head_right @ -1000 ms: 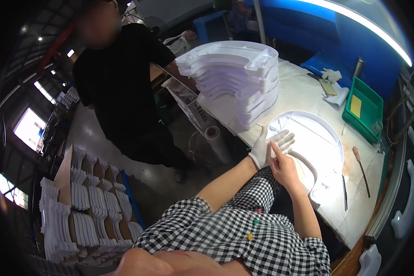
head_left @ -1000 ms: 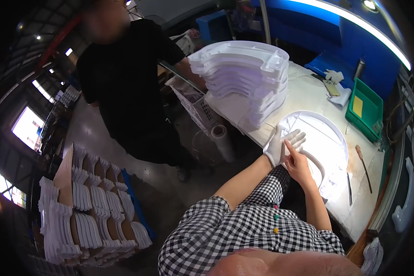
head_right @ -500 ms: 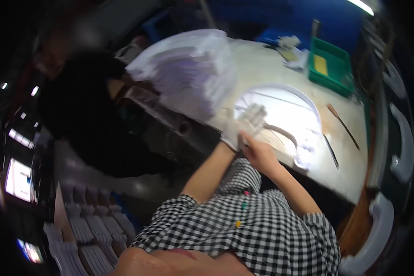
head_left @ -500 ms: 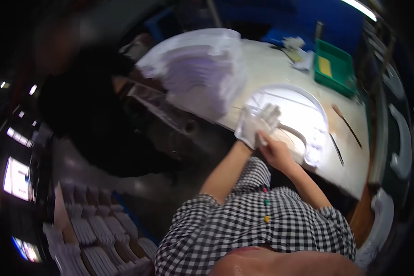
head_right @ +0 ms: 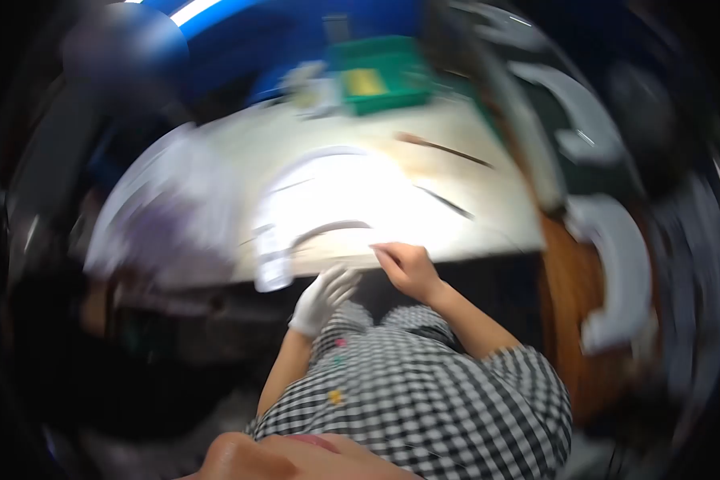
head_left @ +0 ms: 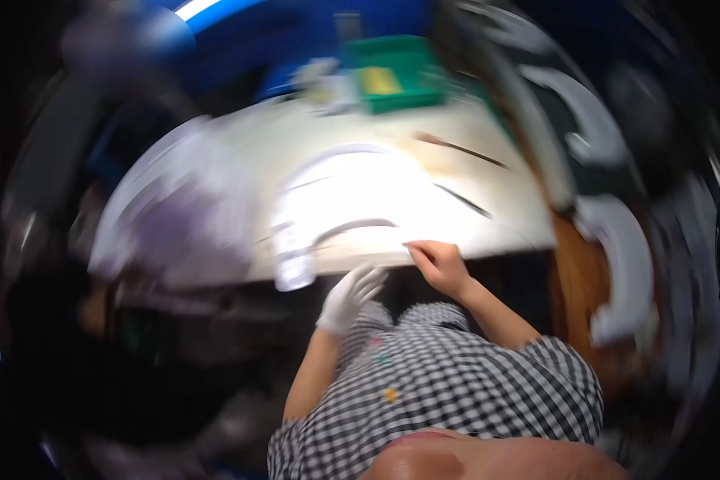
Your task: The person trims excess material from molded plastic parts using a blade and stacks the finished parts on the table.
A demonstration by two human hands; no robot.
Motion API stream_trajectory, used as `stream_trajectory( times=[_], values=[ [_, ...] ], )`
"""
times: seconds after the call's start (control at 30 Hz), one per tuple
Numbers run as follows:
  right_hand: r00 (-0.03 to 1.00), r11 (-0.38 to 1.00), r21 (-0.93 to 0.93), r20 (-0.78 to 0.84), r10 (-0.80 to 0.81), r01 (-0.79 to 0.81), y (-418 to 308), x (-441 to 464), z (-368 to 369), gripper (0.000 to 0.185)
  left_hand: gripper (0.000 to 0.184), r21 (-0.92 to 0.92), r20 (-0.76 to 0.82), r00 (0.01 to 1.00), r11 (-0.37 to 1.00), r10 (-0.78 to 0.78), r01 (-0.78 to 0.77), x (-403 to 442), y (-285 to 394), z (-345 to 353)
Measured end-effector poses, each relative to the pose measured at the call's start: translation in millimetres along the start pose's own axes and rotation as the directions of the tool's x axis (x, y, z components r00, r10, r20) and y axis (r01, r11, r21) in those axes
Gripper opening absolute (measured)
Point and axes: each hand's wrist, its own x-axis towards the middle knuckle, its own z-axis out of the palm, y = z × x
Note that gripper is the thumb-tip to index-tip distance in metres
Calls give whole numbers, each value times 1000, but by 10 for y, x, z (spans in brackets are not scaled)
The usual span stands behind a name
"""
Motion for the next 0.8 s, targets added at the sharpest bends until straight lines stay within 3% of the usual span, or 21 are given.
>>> stream_trajectory(
  times=[0.03,0.07,0.13,0.2,0.3,0.33,0.37,0.4,0.43,0.47,0.5,0.53,0.6,0.63,0.67,0.7,0.73,0.77,0.8],
  values=[
    [983,983,-108,-125,138,-152,189,-62,-186,17,48,213,-26,997,974,-69,73,-78,-177,-48],
    [942,944,-176,-241,235,-281,426,-64,-391,15,41,312,-66,990,940,-126,141,-92,-382,-104],
    [892,902,-341,-442,96,-266,993,-174,-649,14,31,426,-133,971,873,-200,239,-175,-521,31],
    [889,853,-393,-429,161,-344,1166,-93,-731,14,30,495,-122,985,853,-120,165,-80,-599,-25],
    [945,735,-629,-324,48,-253,1422,182,-609,26,33,585,-39,999,811,7,17,60,-244,118],
    [938,737,-599,-317,139,-312,1332,302,-566,30,35,448,-45,998,892,-40,56,89,-162,150],
    [955,753,-603,-272,116,-263,1303,394,-524,29,37,156,-47,996,984,-76,83,168,-211,66],
    [955,687,-663,-225,194,-297,1322,436,-498,28,41,-92,-117,971,976,-209,199,199,-109,132],
    [960,640,-716,-218,177,-281,1534,441,-452,21,50,-188,-30,993,976,-117,110,121,-69,143],
    [970,723,-648,-180,160,-240,1627,469,-577,15,59,-208,8,999,977,-41,41,43,-51,252],
    [961,676,-686,-148,232,-269,1743,509,-626,12,65,-240,81,996,971,20,0,-111,82,336],
    [961,672,-689,-153,231,-271,1787,521,-646,12,65,-248,39,997,967,66,-54,-247,142,258],
    [952,636,-710,-181,248,-301,1726,588,-668,13,73,-518,100,968,843,228,-145,-326,305,216],
    [901,728,-530,-243,360,-434,1644,666,-670,14,77,-655,-100,980,730,175,-197,-354,420,264],
    [912,814,-424,-282,298,-397,1727,728,-652,17,81,-679,-138,961,684,240,-268,-281,465,174],
    [918,886,-318,-319,234,-337,1810,798,-630,20,85,-670,-45,949,695,313,-261,-212,557,76],
    [951,991,111,-292,102,-72,2007,880,-475,26,89,-681,-104,947,672,304,-291,-172,703,175],
    [980,888,415,81,183,-200,1009,902,-441,29,98,-674,-142,941,666,307,-319,-53,853,270],
    [957,845,459,212,197,-275,566,906,-275,34,99,-755,56,916,617,396,-221,102,844,101]
  ],
)
